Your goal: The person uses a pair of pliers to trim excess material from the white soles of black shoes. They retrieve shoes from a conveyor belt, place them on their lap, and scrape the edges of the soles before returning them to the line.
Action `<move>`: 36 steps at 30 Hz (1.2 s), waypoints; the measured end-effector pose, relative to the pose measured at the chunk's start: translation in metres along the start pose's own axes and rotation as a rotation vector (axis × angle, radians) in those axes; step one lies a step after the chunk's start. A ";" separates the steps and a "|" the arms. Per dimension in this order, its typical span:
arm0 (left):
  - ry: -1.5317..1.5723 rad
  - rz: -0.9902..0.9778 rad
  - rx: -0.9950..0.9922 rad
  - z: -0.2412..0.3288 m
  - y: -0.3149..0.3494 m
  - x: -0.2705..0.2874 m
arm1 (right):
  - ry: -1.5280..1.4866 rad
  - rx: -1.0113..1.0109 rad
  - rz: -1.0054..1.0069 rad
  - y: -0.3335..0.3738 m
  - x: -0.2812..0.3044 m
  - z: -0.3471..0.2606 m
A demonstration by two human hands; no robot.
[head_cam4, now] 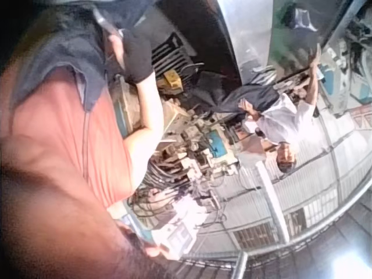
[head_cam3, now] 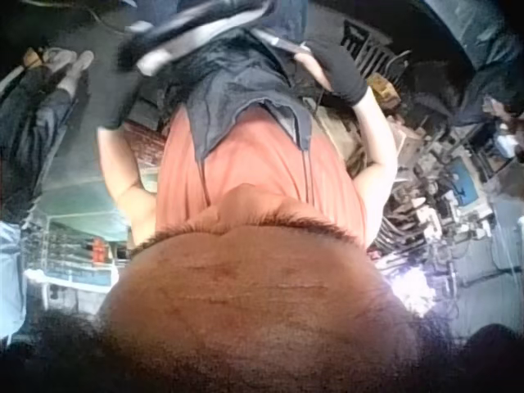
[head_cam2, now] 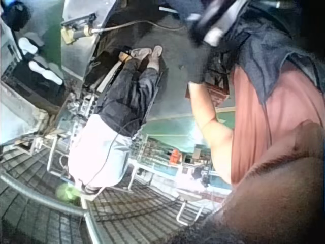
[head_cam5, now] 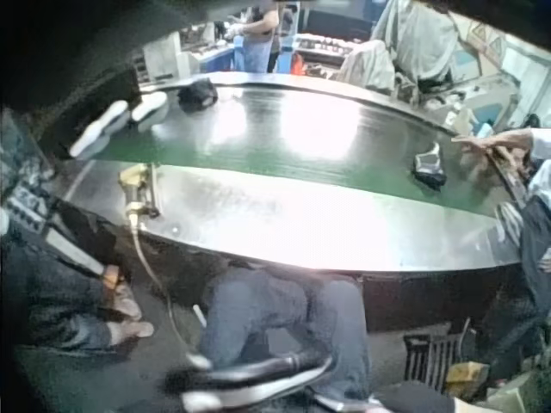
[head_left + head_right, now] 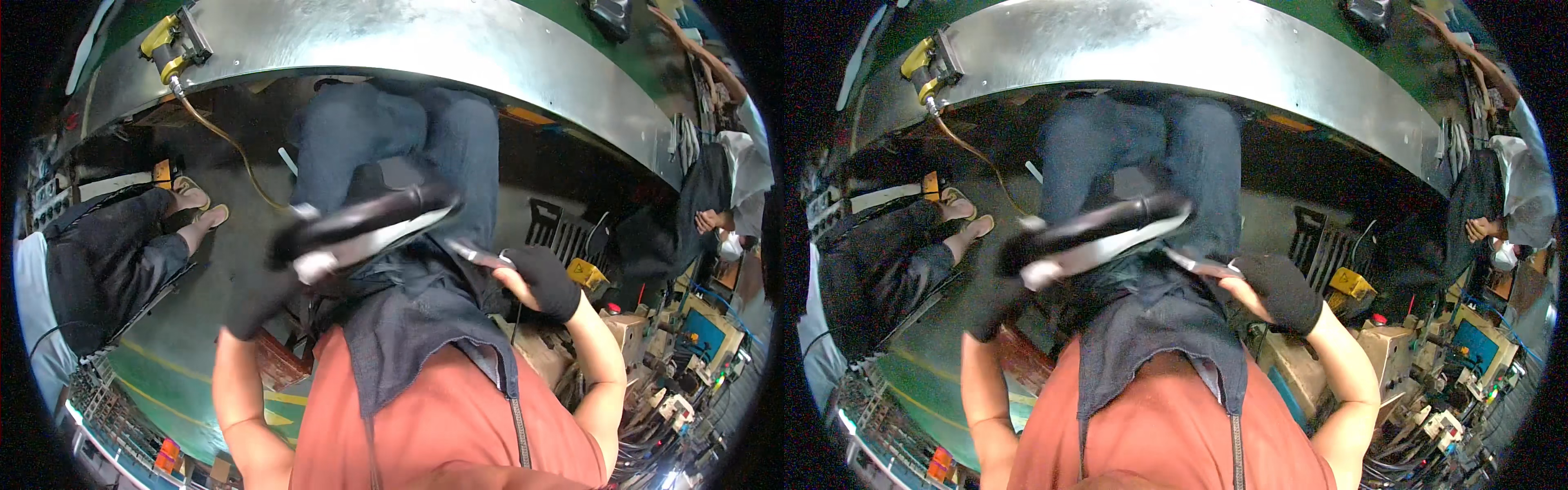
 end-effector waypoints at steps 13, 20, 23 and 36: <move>0.100 0.096 -0.094 -0.101 -0.077 -0.113 | -0.493 -0.262 -0.130 -0.019 -0.024 0.043; -0.162 0.131 -0.261 -0.098 -0.058 -0.138 | 0.502 -0.223 0.001 -0.058 0.002 -0.004; -0.167 0.046 -0.089 -0.073 -0.055 -0.135 | 0.443 -0.081 -0.033 -0.069 0.013 0.035; -0.330 -0.058 -0.244 -0.077 -0.061 -0.134 | 0.586 0.429 0.175 -0.099 0.004 0.076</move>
Point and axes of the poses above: each hand's wrist, its own y-axis away from the middle knuckle, its own x-axis out of the back of the hand, z = x × y, the point moved 3 cm from there along -y, towards the middle knuckle, and after that the axes turned 9 degrees about y, right-handed, at the moved point
